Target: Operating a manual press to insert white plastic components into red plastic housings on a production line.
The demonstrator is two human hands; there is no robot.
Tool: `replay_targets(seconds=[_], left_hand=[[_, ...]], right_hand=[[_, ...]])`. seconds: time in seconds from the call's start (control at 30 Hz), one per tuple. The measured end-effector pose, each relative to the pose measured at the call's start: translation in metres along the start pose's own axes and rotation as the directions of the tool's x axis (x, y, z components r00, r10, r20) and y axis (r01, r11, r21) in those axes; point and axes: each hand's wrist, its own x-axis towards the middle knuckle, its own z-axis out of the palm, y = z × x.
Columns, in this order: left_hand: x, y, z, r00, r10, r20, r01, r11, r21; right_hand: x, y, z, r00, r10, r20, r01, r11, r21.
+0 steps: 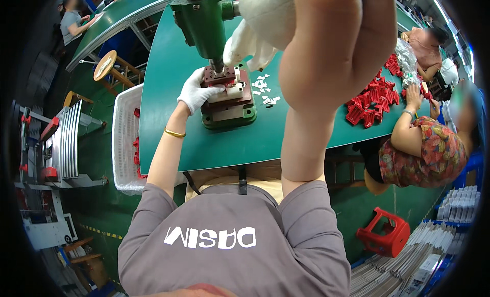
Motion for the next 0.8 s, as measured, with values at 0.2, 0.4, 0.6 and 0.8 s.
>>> replay_targets(seconds=[0.2, 0.4, 0.6, 0.8], left_hand=[[-0.007, -0.001, 0.007, 0.999, 0.002, -0.049, 0.008, 0.979, 0.203], [-0.007, 0.005, -0.022, 0.995, 0.099, -0.020, -0.101, 0.981, -0.164], [0.021, 0.066, -0.028, 0.968, 0.038, 0.247, -0.155, 0.868, 0.472], [0.054, 0.050, -0.034, 0.851, 0.129, 0.509, -0.393, 0.799, 0.454]], right_hand=[[0.006, -0.024, 0.014, 0.976, 0.191, -0.107, -0.185, 0.980, 0.066], [0.004, 0.004, 0.004, 0.998, 0.057, -0.032, -0.056, 0.998, 0.012], [0.009, 0.002, 0.003, 0.998, 0.058, -0.025, -0.059, 0.997, -0.044], [0.016, -0.032, 0.020, 0.964, 0.254, -0.083, -0.244, 0.963, 0.114]])
